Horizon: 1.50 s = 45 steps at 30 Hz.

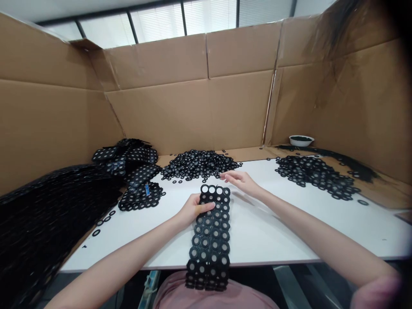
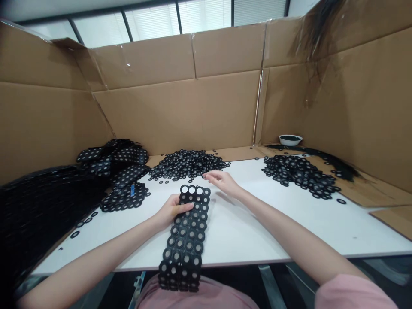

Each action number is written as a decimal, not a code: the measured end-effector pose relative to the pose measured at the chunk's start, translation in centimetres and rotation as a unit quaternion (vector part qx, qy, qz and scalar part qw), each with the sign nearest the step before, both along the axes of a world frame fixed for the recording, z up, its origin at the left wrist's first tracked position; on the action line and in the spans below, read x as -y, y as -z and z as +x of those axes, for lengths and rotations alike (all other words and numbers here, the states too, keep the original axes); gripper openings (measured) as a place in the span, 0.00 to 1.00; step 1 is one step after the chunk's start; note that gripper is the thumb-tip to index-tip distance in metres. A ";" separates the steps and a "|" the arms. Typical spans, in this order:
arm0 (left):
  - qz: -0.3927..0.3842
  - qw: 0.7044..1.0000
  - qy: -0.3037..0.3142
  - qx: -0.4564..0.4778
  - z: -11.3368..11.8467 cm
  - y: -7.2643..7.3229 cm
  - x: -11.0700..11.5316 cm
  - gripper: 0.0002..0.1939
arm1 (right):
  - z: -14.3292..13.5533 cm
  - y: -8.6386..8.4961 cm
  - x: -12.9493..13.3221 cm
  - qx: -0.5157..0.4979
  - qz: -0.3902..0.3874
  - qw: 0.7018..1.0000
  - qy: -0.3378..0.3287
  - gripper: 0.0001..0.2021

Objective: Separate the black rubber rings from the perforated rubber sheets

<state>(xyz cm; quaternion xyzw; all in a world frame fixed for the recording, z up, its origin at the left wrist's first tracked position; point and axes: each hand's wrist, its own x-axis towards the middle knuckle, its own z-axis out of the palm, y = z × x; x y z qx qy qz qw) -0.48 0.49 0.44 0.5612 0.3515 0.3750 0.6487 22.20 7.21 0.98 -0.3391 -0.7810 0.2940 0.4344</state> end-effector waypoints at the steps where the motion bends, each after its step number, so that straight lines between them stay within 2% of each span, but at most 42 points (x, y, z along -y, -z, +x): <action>1: 0.001 1.000 -0.002 0.002 0.0 0.0 0.0 0.16 | 0.2 -0.5 0.6 0.012 0.022 0.999 -0.021 0.18; 3: 0.004 1.000 -0.008 0.005 0.0 0.1 -0.1 0.17 | 0.5 -1.1 1.5 0.051 0.072 0.994 -0.062 0.18; 6: 0.005 1.000 -0.013 0.010 0.0 0.0 -0.1 0.18 | 0.5 -1.1 2.1 0.110 0.128 0.981 -0.091 0.17; 9: 0.005 1.000 -0.015 0.009 0.1 -0.1 0.0 0.18 | 0.4 -0.7 2.1 0.132 0.130 0.978 -0.093 0.13; 11: 0.000 1.000 -0.013 0.010 0.1 -0.2 0.1 0.18 | 0.3 -0.7 1.9 0.134 0.119 0.980 -0.084 0.15; 16: -0.019 0.999 -0.010 0.023 0.0 -0.1 0.1 0.17 | 0.5 -0.2 0.9 0.122 0.098 0.988 -0.018 0.21; 19: -0.035 0.999 -0.016 0.033 -0.1 0.1 0.1 0.17 | 1.6 0.3 -0.7 0.039 0.061 0.996 0.045 0.22; 21: -0.044 0.998 -0.021 0.034 -0.2 0.1 0.2 0.17 | 2.5 0.6 -2.0 -0.027 0.050 0.992 0.112 0.23; 24: -0.043 0.998 -0.019 0.035 -0.2 0.0 0.2 0.18 | 3.0 1.0 -3.2 -0.045 0.044 0.987 0.149 0.22; 27: -0.040 0.999 -0.015 0.032 -0.1 -0.1 0.2 0.18 | 1.9 1.7 -3.1 -0.005 -0.001 0.996 0.090 0.19; 30: -0.039 0.999 -0.016 0.032 0.0 -0.2 0.1 0.18 | 0.6 1.9 -1.9 0.042 0.011 0.998 0.041 0.19; 32: -0.033 0.999 -0.016 0.032 0.0 -0.1 0.1 0.17 | 0.1 1.5 -1.0 0.053 0.014 0.998 0.021 0.20; 37: -0.015 0.999 -0.011 0.030 0.1 0.0 0.1 0.17 | -0.1 0.1 0.8 0.060 -0.043 0.991 -0.108 0.22; 39: -0.010 0.999 -0.013 0.027 0.1 -0.1 0.1 0.16 | -0.2 -0.2 1.1 0.064 -0.031 0.992 -0.107 0.21; 45: -0.012 0.999 -0.034 0.028 0.2 -0.3 -0.2 0.17 | -0.1 -0.2 0.6 0.041 0.013 0.998 -0.034 0.21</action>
